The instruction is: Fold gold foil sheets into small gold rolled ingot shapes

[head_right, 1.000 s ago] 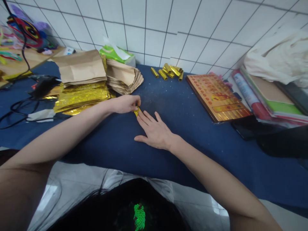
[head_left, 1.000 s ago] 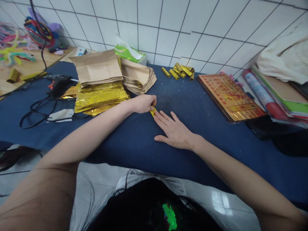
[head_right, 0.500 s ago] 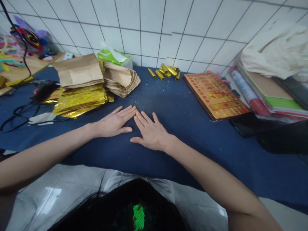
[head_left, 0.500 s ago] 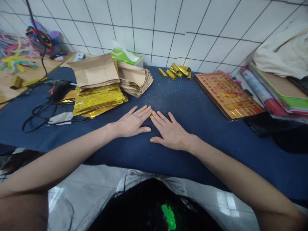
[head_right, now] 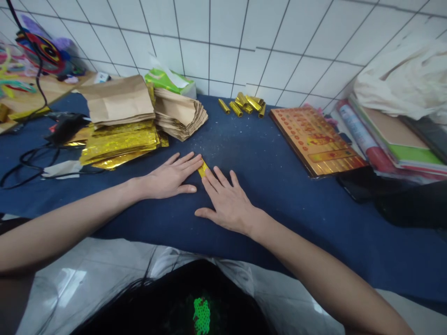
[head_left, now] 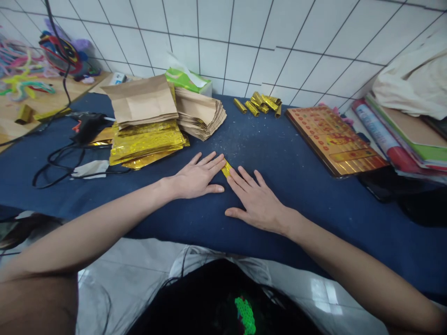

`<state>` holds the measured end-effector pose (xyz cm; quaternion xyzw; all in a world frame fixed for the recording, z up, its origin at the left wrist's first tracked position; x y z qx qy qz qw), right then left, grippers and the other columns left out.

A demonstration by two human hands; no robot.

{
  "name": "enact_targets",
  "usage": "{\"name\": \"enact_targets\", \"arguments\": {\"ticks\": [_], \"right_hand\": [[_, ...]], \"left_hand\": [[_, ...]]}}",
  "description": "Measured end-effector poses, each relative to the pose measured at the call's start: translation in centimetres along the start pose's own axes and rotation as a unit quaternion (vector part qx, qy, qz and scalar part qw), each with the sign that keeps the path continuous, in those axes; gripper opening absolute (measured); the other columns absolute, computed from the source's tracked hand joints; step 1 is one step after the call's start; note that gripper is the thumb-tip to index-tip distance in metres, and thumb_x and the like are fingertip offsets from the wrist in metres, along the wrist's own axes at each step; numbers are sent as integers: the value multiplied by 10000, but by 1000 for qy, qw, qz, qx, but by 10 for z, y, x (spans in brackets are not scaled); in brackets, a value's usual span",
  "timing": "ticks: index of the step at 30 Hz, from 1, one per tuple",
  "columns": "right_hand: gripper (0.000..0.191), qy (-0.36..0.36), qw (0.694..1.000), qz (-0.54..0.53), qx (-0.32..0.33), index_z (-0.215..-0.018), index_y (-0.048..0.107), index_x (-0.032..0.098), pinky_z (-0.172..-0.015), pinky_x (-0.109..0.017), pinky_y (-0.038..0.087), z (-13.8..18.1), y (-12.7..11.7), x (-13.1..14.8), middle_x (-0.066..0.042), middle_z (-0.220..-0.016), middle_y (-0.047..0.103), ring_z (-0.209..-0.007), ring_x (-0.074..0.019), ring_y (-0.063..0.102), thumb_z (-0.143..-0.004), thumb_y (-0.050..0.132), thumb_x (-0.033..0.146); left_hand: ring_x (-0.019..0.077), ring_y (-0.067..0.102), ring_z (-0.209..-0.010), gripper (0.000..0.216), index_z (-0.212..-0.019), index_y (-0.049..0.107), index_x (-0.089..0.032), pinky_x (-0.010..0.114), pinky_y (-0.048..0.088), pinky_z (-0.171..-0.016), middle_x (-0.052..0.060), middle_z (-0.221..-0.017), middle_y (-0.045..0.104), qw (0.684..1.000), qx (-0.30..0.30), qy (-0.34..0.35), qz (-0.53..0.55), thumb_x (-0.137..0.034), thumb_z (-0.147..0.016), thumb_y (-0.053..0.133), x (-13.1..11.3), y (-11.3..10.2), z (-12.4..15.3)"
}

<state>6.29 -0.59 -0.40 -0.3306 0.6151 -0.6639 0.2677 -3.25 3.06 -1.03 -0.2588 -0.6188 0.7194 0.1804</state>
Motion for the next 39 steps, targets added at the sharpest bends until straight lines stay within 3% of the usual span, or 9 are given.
{"name": "enact_targets", "arguments": {"ticks": [6, 11, 18, 23, 26, 34, 39], "right_hand": [[821, 11, 1000, 3, 16, -1404, 284, 104, -1069, -595, 177, 0, 2, -1, -121, -1494, 219, -1384, -303, 144, -823, 255, 683], [820, 7, 1000, 1, 20, -1403, 283, 92, -1066, -605, 176, 0, 1, 0, -126, -1491, 226, -1384, -310, 141, -826, 267, 675], [799, 5, 1000, 8, 20, -1400, 280, 79, -1062, -605, 185, 0, -2, 2, -139, -1485, 241, -1379, -309, 165, -839, 290, 648], [794, -2, 1000, 11, 12, -1403, 280, 90, -1056, -610, 188, 0, -3, 3, -144, -1480, 256, -1373, -318, 181, -838, 294, 647], [787, -2, 1000, 13, 7, -1412, 261, 100, -1059, -609, 178, 0, -3, 3, -146, -1482, 252, -1373, -318, 183, -841, 301, 639], [747, 2, 1000, 20, 1, -1413, 269, 131, -1049, -626, 180, 2, -5, 2, -133, -1474, 278, -1365, -322, 206, -847, 338, 613], [536, 9, 1000, 12, -25, -1374, 357, 165, -1045, -555, 276, 0, -9, -6, -92, -1452, 340, -1345, -269, 284, -909, 367, 431]], "left_hand": [[256, 116, -1397, 749, -1426, 220, -122, 475, 144, -1112, 113, -1498, 195, 999, -32, 0, -30, -594, -858, 346, -3, -6, 5], [243, 258, -1360, 655, -1359, 376, -108, 439, 179, -1115, 119, -1435, 349, 995, -53, 24, -76, -551, -877, 356, -11, -11, 13], [290, 383, -1286, 648, -1304, 449, -68, 474, 248, -1075, 154, -1344, 477, 990, -90, 4, -111, -543, -868, 383, -18, -18, 15], [267, 286, -1346, 696, -1357, 372, -73, 428, 231, -1096, 154, -1429, 360, 989, -97, 14, -108, -559, -859, 388, -20, -16, 15], [232, 237, -1370, 734, -1396, 292, -85, 425, 216, -1105, 141, -1463, 289, 993, -66, 31, -92, -585, -862, 347, -22, -9, 14], [226, 258, -1362, 717, -1399, 285, -103, 443, 236, -1086, 129, -1464, 289, 996, -38, 13, -85, -588, -871, 316, -21, -6, 12], [254, 308, -1334, 677, -1387, 322, -131, 451, 263, -1060, 134, -1446, 336, 995, -52, 23, -82, -568, -870, 354, -22, -10, 10]]}}
Point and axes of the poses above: each hand's wrist, its own z-axis away from the middle knuckle, its own y-axis out of the palm, x = y × z, the point moved 9 cm from there along -z, towards the middle knuckle
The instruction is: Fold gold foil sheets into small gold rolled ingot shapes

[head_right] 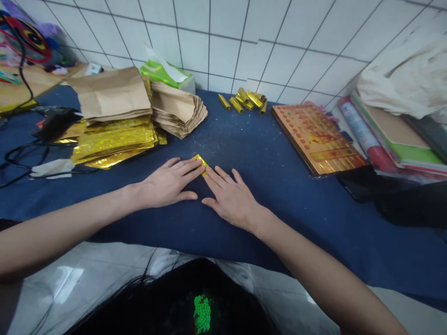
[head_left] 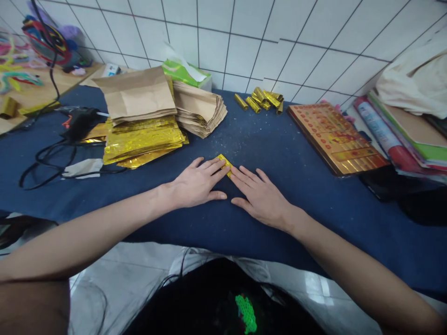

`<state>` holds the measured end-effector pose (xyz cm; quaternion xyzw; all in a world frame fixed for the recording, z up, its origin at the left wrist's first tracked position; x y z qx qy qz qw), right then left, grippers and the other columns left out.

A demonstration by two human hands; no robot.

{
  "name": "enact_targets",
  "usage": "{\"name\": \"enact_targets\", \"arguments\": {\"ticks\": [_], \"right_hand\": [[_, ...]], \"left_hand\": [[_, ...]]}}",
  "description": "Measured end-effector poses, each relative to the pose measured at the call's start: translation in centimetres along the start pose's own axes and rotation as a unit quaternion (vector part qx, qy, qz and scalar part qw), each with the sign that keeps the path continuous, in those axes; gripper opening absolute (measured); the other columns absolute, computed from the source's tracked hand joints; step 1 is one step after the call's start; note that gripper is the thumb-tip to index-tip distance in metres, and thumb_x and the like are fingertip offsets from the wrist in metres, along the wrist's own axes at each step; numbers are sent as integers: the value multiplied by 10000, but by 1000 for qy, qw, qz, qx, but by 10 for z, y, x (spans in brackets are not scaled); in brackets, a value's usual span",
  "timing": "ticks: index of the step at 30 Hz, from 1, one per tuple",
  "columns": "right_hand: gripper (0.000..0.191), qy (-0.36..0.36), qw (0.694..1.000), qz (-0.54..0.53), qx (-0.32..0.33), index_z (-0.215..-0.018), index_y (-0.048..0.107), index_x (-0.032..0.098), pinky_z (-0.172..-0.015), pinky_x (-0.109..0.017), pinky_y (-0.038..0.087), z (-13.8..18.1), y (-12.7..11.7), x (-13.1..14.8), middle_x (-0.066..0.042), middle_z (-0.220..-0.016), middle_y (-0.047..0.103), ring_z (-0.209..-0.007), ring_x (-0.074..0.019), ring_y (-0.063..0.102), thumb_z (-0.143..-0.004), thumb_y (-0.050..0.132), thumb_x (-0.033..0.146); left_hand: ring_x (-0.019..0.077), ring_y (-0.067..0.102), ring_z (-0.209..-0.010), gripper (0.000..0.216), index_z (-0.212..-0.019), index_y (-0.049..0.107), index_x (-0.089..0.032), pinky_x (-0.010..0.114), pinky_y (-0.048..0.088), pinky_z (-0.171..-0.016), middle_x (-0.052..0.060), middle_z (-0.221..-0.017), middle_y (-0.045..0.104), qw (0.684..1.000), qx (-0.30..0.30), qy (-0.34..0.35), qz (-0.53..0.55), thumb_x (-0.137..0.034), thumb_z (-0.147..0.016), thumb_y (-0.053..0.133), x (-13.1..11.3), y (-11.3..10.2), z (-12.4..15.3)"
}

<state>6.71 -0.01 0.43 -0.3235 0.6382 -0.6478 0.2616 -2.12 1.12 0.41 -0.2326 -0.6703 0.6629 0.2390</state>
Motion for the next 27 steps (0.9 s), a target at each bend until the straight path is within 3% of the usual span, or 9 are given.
{"name": "enact_targets", "arguments": {"ticks": [5, 9, 12, 16, 27], "right_hand": [[361, -5, 992, -61, -109, -1217, 528, 138, -1010, -423, 368, -2, -11, -9, -89, -1290, 552, -1204, -211, 480, -915, 401, 289], [281, 80, 972, -88, -200, -977, 618, 133, -852, -329, 450, -4, -27, -27, -92, -981, 662, -933, -199, 583, -872, 486, 357], [348, 132, 978, -41, -159, -914, 607, 154, -745, -342, 447, -14, -27, -31, -83, -889, 637, -842, -225, 565, -809, 538, 479], [312, 139, 985, -13, -100, -872, 583, 187, -680, -329, 427, -27, -22, -32, -64, -866, 622, -816, -220, 563, -803, 535, 487], [180, 139, 986, -22, -84, -886, 562, 205, -662, -300, 408, -31, -16, -38, -34, -870, 609, -801, -186, 558, -845, 512, 374]], "left_hand": [[260, 294, -1339, 687, -1381, 335, -145, 455, 267, -1053, 134, -1453, 324, 1000, -7, 5, 18, -586, -855, 370, 0, 1, -2], [253, 224, -1372, 697, -1388, 321, -149, 476, 223, -1077, 110, -1484, 256, 999, 3, 4, 35, -599, -856, 344, 1, 4, -2], [242, 187, -1384, 712, -1391, 307, -124, 478, 167, -1103, 115, -1481, 254, 999, 15, 9, 42, -593, -857, 347, -1, 6, -3], [234, 196, -1382, 736, -1398, 285, -101, 472, 152, -1111, 135, -1476, 251, 999, 25, 7, 44, -593, -855, 352, -2, 6, -4], [238, 173, -1388, 746, -1407, 256, -97, 488, 172, -1100, 139, -1486, 216, 999, 36, -2, 37, -587, -855, 361, -2, 7, -4]]}}
Point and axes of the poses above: each hand's wrist, its own z-axis away from the middle knuckle, its own y-axis out of the palm, x = y × z, the point moved 9 cm from there along -z, towards the middle knuckle
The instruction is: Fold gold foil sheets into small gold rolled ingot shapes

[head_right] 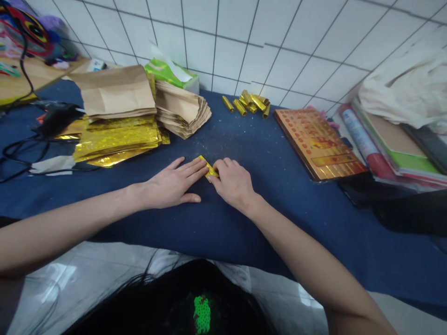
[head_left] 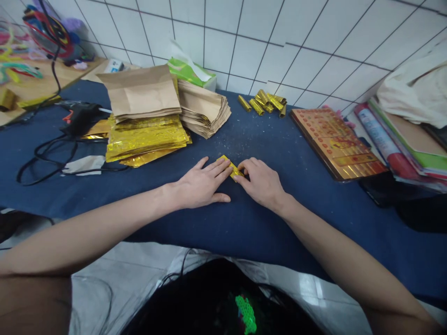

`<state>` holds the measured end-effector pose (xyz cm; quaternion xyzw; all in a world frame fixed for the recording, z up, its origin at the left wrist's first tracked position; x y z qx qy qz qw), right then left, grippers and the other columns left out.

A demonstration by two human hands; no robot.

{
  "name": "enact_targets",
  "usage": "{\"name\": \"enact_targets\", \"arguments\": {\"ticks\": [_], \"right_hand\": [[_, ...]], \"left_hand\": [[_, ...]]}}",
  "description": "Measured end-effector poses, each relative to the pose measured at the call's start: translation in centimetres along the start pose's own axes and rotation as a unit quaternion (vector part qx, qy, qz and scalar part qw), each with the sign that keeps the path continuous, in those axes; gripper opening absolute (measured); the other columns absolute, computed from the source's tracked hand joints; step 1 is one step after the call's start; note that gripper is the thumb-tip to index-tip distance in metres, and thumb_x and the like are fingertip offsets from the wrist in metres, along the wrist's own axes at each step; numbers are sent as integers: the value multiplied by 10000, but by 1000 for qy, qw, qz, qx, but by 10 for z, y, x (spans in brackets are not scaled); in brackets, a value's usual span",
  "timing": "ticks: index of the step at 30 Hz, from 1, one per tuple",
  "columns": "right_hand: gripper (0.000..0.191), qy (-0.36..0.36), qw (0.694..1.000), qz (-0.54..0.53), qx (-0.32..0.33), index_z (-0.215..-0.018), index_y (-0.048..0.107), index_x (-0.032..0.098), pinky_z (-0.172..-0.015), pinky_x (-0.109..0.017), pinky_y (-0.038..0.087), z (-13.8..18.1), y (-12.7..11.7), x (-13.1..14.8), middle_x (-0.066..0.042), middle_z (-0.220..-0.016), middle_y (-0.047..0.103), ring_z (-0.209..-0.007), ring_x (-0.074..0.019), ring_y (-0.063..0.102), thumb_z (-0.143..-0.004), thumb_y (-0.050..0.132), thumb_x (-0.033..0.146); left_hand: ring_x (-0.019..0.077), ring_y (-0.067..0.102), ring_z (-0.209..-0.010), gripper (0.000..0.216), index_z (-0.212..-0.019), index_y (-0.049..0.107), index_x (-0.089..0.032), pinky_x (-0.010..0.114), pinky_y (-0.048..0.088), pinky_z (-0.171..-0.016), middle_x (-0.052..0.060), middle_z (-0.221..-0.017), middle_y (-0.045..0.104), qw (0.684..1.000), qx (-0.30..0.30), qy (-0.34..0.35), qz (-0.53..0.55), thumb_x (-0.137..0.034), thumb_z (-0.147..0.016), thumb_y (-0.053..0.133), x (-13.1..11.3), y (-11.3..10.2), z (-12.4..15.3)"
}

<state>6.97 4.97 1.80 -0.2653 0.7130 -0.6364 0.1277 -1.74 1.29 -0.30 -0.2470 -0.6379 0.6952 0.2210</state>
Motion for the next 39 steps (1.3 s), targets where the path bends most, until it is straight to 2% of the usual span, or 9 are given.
{"name": "enact_targets", "arguments": {"ticks": [7, 9, 11, 14, 20, 30, 36, 39], "right_hand": [[221, -12, 999, 48, -12, -947, 597, 184, -685, -327, 433, 4, -1, 8, -83, -940, 628, -841, -215, 568, -875, 465, 347], [268, -42, 996, 63, -38, -1049, 602, 175, -789, -364, 431, 8, -3, 14, -113, -1106, 616, -994, -243, 552, -896, 424, 305], [330, -92, 992, 68, -56, -1153, 575, 169, -938, -421, 366, 14, -2, 23, -103, -1256, 564, -1169, -251, 475, -923, 353, 250], [394, -140, 988, 61, -32, -1227, 533, 140, -1046, -510, 240, 20, 5, 29, -95, -1307, 537, -1260, -250, 410, -942, 299, 279], [563, -148, 986, 78, 15, -1310, 437, 64, -1062, -583, 175, 24, 11, 35, -163, -1369, 447, -1303, -286, 356, -927, 283, 447], [585, -156, 983, 86, 46, -1345, 374, 28, -1066, -569, 196, 26, 15, 37, -201, -1413, 369, -1317, -300, 331, -927, 281, 427], [582, -159, 982, 93, 49, -1337, 396, 59, -1062, -578, 196, 25, 16, 38, -190, -1410, 380, -1319, -297, 329, -925, 272, 451], [586, -160, 981, 99, 48, -1330, 405, 62, -1056, -577, 206, 24, 16, 38, -190, -1405, 388, -1319, -296, 330, -924, 270, 463]], "left_hand": [[242, 167, -1389, 733, -1402, 270, -94, 495, 176, -1097, 148, -1487, 205, 1000, 0, -2, -10, -582, -861, 351, -1, -1, 1], [246, 169, -1388, 729, -1402, 272, -92, 494, 179, -1096, 156, -1484, 207, 1000, 1, -5, -13, -578, -864, 351, -1, -1, 1], [248, 172, -1387, 725, -1401, 275, -95, 492, 184, -1094, 158, -1482, 212, 1000, 3, -8, -16, -576, -864, 351, -1, -1, 1], [248, 184, -1384, 716, -1399, 283, -98, 491, 184, -1095, 154, -1480, 224, 1000, 1, -10, -19, -575, -868, 342, -1, 0, 2], [253, 180, -1385, 761, -1409, 241, -64, 492, 191, -1093, 172, -1477, 222, 999, -19, -14, -22, -597, -868, 294, -1, 2, 3], [261, 172, -1386, 778, -1414, 231, -71, 489, 190, -1089, 183, -1478, 214, 999, -18, -22, -20, -612, -859, 294, -1, 1, 3], [260, 155, -1390, 755, -1435, 192, -137, 499, 138, -1097, 136, -1493, 202, 1000, 0, -29, 1, -620, -861, 273, 17, 3, 3], [272, 149, -1390, 738, -1432, 207, -134, 511, 149, -1090, 128, -1494, 203, 998, -4, -70, -7, -605, -868, 276, 30, 4, 3]]}}
Point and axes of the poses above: each hand's wrist, its own z-axis away from the middle knuckle, its own y-axis out of the palm, x = y × z, the point moved 9 cm from there along -z, towards the middle knuckle
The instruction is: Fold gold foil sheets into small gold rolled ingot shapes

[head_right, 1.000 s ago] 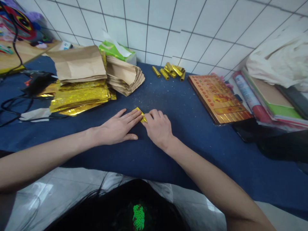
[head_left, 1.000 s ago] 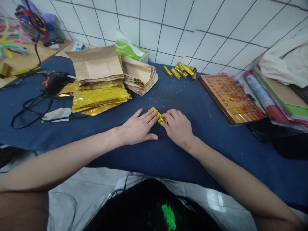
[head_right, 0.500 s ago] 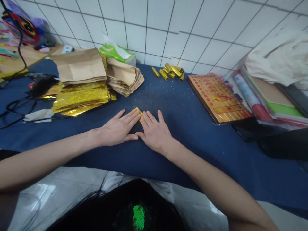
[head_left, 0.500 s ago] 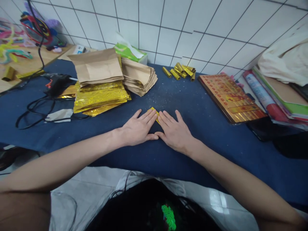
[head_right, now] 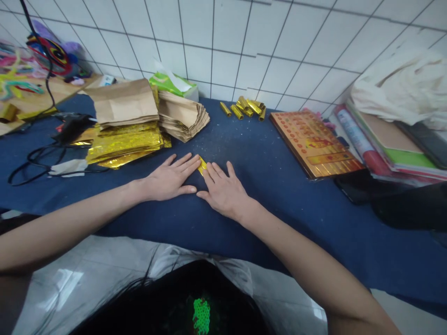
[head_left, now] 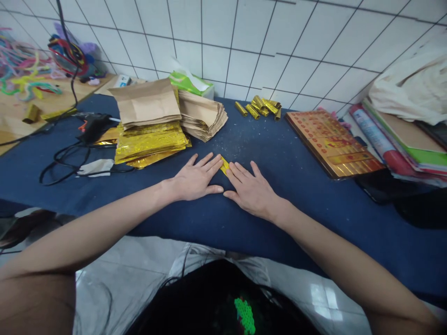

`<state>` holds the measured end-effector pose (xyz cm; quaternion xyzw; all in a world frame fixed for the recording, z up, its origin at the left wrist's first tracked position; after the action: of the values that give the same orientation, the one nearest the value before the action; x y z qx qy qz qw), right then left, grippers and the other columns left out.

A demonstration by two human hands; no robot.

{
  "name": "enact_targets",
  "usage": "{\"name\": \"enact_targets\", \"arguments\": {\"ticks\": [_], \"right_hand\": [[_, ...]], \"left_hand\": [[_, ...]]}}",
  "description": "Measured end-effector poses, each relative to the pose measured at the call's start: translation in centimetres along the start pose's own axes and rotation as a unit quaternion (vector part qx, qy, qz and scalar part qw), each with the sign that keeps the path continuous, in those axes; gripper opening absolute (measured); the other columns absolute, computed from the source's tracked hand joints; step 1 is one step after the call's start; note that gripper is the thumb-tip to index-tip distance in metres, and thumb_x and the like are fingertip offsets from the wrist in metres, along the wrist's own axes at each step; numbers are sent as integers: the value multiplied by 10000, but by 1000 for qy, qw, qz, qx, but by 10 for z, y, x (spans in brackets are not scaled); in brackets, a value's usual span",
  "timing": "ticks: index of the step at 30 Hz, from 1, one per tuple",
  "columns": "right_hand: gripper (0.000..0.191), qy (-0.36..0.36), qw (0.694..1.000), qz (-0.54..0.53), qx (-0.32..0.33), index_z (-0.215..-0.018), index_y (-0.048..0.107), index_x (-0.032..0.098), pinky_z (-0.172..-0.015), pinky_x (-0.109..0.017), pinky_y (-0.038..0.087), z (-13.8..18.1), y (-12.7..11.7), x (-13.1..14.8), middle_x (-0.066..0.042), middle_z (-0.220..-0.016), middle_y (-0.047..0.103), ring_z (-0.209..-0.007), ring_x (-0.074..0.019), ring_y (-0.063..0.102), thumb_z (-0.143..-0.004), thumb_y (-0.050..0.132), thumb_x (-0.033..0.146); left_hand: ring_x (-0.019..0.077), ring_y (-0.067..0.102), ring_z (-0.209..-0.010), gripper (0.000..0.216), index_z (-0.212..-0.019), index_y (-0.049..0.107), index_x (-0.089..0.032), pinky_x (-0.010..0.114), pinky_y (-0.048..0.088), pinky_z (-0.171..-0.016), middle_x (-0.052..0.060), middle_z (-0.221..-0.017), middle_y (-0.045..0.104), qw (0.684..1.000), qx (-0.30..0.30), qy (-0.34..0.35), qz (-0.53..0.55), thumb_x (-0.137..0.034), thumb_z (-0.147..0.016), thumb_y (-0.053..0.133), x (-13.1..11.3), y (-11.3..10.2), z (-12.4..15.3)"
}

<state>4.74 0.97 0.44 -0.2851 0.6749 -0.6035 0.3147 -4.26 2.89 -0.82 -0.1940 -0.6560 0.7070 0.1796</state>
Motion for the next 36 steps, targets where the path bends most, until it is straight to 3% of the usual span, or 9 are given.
{"name": "enact_targets", "arguments": {"ticks": [5, 9, 14, 20, 26, 30, 36], "right_hand": [[567, -4, 1000, -5, -7, -1318, 420, 61, -1052, -588, 209, -1, -2, 2, -190, -1396, 403, -1313, -291, 339, -922, 298, 448], [514, -20, 1000, -4, -9, -1321, 423, 99, -1035, -611, 215, -2, -4, -2, -164, -1394, 417, -1320, -287, 328, -931, 305, 412], [382, -47, 999, -15, -2, -1270, 497, 213, -1014, -618, 240, -3, -7, -18, -62, -1366, 479, -1309, -294, 343, -923, 385, 326], [240, -23, 995, -84, -56, -1031, 675, 245, -990, -486, 334, -5, -10, -36, -51, -1235, 597, -1196, -256, 473, -865, 523, 326], [171, -10, 988, -97, -123, -891, 720, 187, -817, -357, 420, -4, -18, -33, -87, -967, 628, -903, -207, 525, -819, 578, 250], [213, 4, 989, -72, -129, -796, 715, 176, -690, -320, 387, -4, -20, -30, -68, -833, 596, -772, -184, 474, -845, 515, 228], [243, 30, 990, -79, -112, -752, 693, 182, -642, -302, 348, -6, -17, -34, -49, -788, 603, -737, -170, 471, -859, 480, 229]], "left_hand": [[293, 221, -1368, 695, -1362, 350, -55, 525, 208, -1072, 179, -1447, 308, 996, -53, -70, -34, -555, -881, 315, 10, -11, 1], [238, 277, -1353, 466, -1285, 463, -90, 432, 235, -1093, 139, -1424, 373, 993, -111, -7, -33, -356, -916, 361, -8, -27, 2], [210, 453, -1239, 369, -1213, 544, -132, 383, 360, -1022, 97, -1310, 525, 994, -65, 85, -8, -245, -913, 361, -17, -20, -1], [199, 559, -981, 283, -1037, 651, -144, 325, 438, -877, 95, -1052, 627, 989, -93, 114, 10, -265, -884, 446, -15, -27, -10], [179, 541, -827, 184, -908, 665, -142, 289, 424, -776, 69, -843, 607, 986, -76, 147, 8, -218, -844, 509, -18, -34, -25], [174, 548, -816, 179, -819, 650, -145, 274, 406, -744, 55, -798, 601, 989, -55, 140, 6, -121, -823, 473, -17, -35, -37], [178, 550, -826, 113, -807, 620, -171, 256, 388, -677, 29, -840, 582, 990, -13, 134, 46, -272, -761, 599, -13, -34, -46]]}}
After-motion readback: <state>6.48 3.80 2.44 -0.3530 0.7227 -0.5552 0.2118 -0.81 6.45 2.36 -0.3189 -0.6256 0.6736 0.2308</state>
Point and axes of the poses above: each hand's wrist, its own z-axis away from the middle knuckle, its own y-axis out of the palm, x = y × z, the point moved 9 cm from there along -z, towards the middle knuckle
